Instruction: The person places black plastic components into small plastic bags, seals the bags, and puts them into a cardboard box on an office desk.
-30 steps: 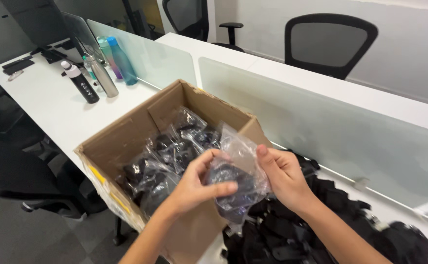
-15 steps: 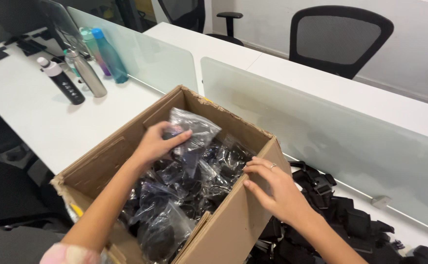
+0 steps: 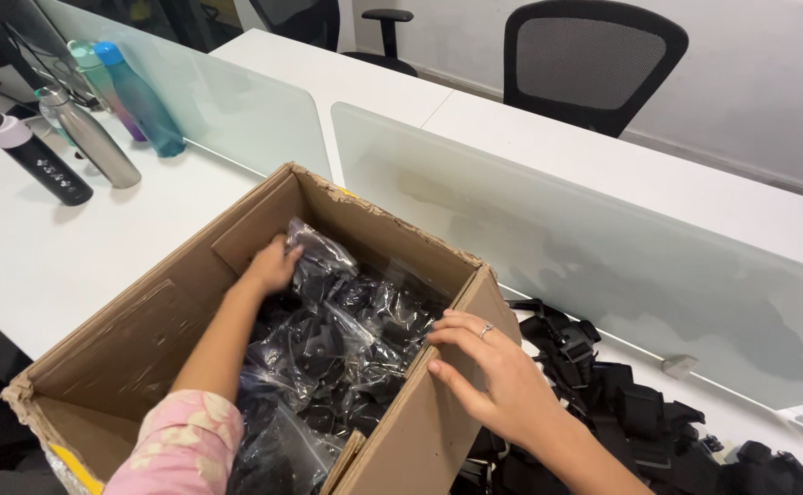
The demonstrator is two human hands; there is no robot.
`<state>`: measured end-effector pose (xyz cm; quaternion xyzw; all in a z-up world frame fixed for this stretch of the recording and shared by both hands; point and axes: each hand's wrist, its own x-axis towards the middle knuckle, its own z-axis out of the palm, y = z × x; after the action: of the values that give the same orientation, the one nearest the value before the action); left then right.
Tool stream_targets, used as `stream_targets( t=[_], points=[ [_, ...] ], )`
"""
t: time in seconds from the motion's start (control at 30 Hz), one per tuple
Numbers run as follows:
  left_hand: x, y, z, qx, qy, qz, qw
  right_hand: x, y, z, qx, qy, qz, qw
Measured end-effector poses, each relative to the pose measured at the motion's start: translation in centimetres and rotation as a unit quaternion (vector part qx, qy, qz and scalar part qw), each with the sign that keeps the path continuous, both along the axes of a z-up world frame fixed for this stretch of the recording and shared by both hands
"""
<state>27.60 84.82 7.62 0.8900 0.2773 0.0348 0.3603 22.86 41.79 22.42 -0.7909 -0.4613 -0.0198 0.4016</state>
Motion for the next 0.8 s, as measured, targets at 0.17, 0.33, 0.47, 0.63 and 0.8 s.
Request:
stream_targets(
  t=[0.17,0.33,0.47,0.63,0.8],
  points=[
    [-1.6,-5.8,-1.2,0.352,-0.116,0.018,0.928,0.3,0.2,-0.5,-0.001,0.002,-0.005,1.000],
    [-1.6,-7.8,-3.1,0.430,-0.055,-0.044,0.900,0.1,0.3,-1.0,0.014,0.004,-0.007,1.000],
    [-0.6,-5.7,-6.1,0.346,0.063,-0.094,0.931,-0.3,0.4,-1.2,0.023,0.013,-0.016,1.000],
    [1.0,-3.1,-7.5,0.295,0.151,-0.129,0.935,-0.7,0.2,-1.1,0.027,0.033,-0.024,0.999],
    [0.4,-5.5,-6.6,0.380,0.089,-0.036,0.920,-1.3,-0.4,-1.2,0.021,0.028,-0.022,0.999]
  ],
)
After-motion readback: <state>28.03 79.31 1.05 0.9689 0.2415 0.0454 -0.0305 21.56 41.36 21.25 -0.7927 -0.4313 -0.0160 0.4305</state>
